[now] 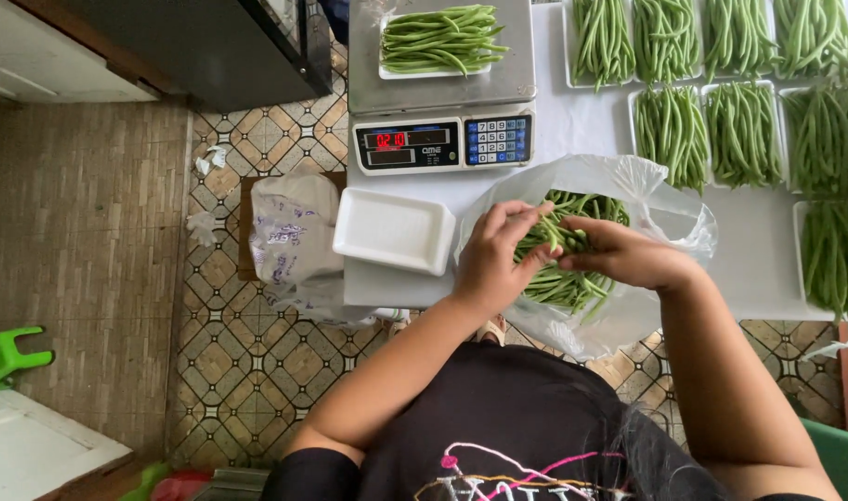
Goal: A person is weighing green beans on a digital scale and packing them into plastic trays.
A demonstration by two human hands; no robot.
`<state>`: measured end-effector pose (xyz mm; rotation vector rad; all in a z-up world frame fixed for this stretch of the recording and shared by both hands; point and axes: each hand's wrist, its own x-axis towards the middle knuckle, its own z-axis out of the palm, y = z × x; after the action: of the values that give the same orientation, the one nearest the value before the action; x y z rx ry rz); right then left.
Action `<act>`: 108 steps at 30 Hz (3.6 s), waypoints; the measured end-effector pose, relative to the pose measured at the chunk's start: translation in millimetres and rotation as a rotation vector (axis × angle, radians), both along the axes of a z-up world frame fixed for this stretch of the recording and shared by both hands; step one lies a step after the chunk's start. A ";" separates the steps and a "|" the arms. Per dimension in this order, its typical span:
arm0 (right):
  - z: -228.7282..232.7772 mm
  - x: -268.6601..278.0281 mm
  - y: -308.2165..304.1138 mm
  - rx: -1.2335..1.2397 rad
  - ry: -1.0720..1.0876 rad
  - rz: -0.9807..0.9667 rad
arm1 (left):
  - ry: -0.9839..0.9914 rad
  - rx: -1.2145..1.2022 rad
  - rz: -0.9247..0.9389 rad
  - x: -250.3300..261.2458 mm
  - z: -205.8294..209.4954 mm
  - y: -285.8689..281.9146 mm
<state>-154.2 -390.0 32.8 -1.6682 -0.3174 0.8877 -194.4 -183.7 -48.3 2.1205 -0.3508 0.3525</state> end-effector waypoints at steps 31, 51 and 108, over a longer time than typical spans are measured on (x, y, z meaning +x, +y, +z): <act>13.5 -45.6 50.3 0.025 -0.844 -0.512 | 0.414 -0.979 -0.033 -16.7 82.0 4.7; 23.8 -73.8 24.8 0.787 0.190 -0.700 | -0.829 0.062 -0.026 -36.5 96.0 -3.5; 104.2 -107.5 0.5 -0.104 -1.123 -0.389 | 1.167 -1.206 -0.143 -32.3 92.6 23.1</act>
<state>-261.7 -389.5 136.9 -2.0942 -0.6643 -0.4020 -226.8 -160.7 44.3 0.8254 0.3507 -0.6387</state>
